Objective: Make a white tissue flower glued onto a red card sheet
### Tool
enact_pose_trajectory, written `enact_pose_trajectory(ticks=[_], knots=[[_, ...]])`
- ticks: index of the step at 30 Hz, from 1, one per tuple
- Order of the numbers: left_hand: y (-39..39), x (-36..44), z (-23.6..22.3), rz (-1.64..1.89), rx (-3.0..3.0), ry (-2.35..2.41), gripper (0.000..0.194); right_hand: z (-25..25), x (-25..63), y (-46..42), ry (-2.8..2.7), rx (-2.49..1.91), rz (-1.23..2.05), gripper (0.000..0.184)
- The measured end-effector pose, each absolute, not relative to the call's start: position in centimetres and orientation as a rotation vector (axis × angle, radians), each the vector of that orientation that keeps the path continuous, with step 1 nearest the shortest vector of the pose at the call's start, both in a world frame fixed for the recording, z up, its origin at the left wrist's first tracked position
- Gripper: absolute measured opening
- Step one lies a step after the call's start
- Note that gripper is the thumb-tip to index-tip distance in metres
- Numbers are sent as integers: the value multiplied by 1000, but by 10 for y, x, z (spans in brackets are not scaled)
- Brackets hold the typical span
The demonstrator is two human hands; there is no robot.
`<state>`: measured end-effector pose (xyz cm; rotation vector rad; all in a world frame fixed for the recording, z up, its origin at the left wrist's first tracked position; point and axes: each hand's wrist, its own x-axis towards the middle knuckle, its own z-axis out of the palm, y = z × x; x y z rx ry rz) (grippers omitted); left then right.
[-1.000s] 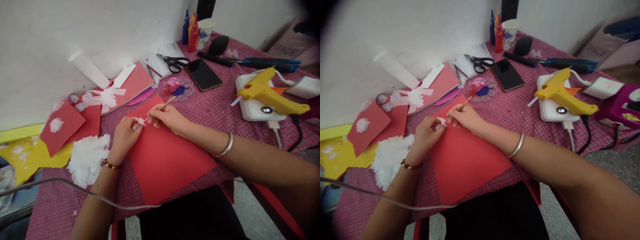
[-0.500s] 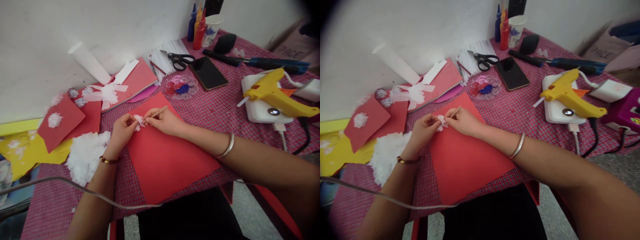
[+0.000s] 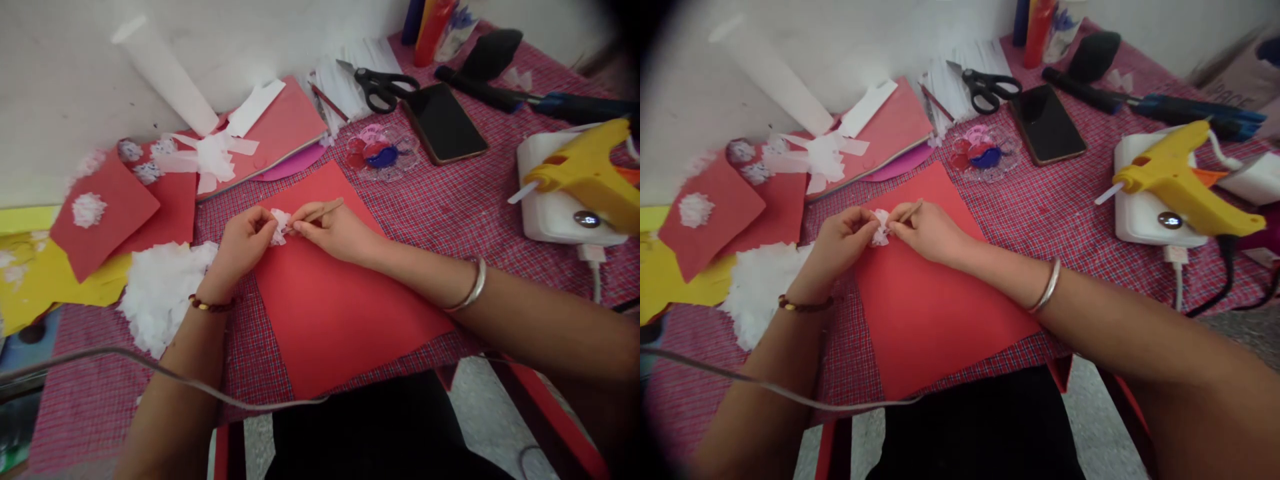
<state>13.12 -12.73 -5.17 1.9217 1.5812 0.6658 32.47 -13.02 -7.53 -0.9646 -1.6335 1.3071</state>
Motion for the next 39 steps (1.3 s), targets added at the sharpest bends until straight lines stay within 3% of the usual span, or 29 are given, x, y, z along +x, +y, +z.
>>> enact_pose_trajectory(ticks=[12,16,21,22,27,30,33,39], knots=[[-127,133,-58,729,1881,1502,11,-68,333,-129,-1471,-944,1409,19],[-127,132,-57,842,1612,1509,13,-62,339,-131,-1356,-969,1460,23],[-141,98,-27,1182,1145,1431,12,-60,343,-134,-1347,-956,1500,22],[-149,89,-17,1252,1144,1441,6,-61,343,-134,-1370,-947,1511,21],[-211,45,16,1435,1260,1743,12,-65,343,-137,-1521,-918,1430,16],[-252,26,11,1352,1312,1975,6,-68,344,-136,-1581,-944,1330,12],[-285,15,-4,1050,1570,2175,7,-71,346,-135,-1581,-959,1294,11],[-300,24,-31,623,2313,1957,13,-77,347,-136,-1580,-973,1247,13]])
